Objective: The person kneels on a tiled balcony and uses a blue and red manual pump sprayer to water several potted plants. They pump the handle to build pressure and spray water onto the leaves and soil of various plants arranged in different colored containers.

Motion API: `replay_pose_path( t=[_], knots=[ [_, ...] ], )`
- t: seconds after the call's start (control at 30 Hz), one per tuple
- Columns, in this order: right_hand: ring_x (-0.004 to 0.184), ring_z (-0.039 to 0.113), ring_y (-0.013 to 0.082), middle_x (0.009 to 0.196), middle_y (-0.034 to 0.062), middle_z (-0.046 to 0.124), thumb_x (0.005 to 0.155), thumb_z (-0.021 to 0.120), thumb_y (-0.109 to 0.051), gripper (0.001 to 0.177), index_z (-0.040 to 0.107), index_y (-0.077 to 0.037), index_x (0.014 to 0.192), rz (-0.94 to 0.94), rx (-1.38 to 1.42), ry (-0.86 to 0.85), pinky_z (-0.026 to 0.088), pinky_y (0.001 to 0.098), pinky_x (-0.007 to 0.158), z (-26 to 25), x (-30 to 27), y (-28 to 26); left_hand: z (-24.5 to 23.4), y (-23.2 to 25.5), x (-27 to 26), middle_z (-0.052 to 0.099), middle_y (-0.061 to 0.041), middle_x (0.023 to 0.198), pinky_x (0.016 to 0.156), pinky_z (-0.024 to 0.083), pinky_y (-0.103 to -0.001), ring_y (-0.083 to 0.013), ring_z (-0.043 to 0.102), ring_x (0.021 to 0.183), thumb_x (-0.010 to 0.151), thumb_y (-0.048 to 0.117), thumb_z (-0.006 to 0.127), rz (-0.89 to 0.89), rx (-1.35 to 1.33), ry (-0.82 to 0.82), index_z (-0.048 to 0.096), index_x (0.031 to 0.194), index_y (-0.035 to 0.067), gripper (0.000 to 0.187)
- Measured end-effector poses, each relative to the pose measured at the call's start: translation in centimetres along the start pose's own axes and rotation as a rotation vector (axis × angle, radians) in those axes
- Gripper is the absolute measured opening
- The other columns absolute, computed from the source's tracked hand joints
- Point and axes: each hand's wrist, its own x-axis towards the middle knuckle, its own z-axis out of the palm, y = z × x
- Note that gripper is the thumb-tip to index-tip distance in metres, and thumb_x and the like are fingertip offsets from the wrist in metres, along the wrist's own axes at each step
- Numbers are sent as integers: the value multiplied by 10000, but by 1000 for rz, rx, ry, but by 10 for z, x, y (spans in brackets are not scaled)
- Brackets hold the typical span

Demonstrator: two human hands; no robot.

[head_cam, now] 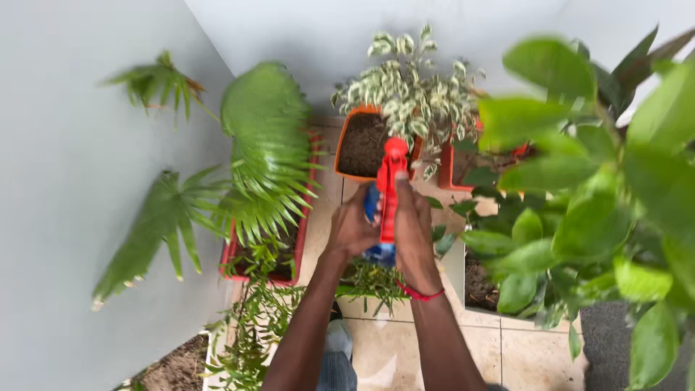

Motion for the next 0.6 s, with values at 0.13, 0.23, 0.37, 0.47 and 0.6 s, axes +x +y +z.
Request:
replay_pose_path(
  t=[0.13, 0.23, 0.37, 0.47, 0.6],
  knots=[
    [653, 621, 113, 836, 39, 674, 1005, 567, -335, 314, 649, -34, 1045, -40, 317, 93, 521, 276, 599, -43, -2, 23, 33, -18, 16, 728, -242, 939, 802, 564, -528, -449, 706, 912, 598, 272, 864, 231, 249, -101, 491, 1407, 92, 909],
    [589, 587, 113, 779, 37, 658, 994, 568, -348, 310, 670, -57, 1023, -69, 251, 43, 487, 275, 523, -44, 8, 44, 52, -30, 15, 734, -219, 895, 794, 570, -501, -421, 722, 818, 607, 322, 856, 119, 296, -85, 481, 1387, 122, 888],
    [592, 567, 125, 763, 53, 638, 1022, 597, -312, 333, 646, 11, 958, -232, 240, -165, 452, 286, 512, -54, 15, 76, 63, -51, 7, 758, -207, 908, 779, 591, -489, -399, 741, 865, 674, 342, 809, 123, 258, 19, 559, 1278, 73, 707],
    [561, 569, 119, 734, 35, 636, 1013, 587, -329, 326, 655, -21, 933, -203, 410, -70, 462, 279, 500, -71, 2, 79, 62, -44, 1, 728, -253, 916, 786, 570, -514, -432, 715, 892, 590, 334, 875, 257, 365, -8, 562, 1285, 68, 808],
    [534, 520, 84, 693, -2, 592, 1015, 587, -405, 401, 637, -34, 870, -351, 290, -173, 406, 255, 475, -56, -10, 68, 55, -38, -4, 717, -270, 916, 775, 573, -516, -437, 713, 897, 605, 313, 883, 360, 279, 92, 529, 1271, 27, 807]
  ],
)
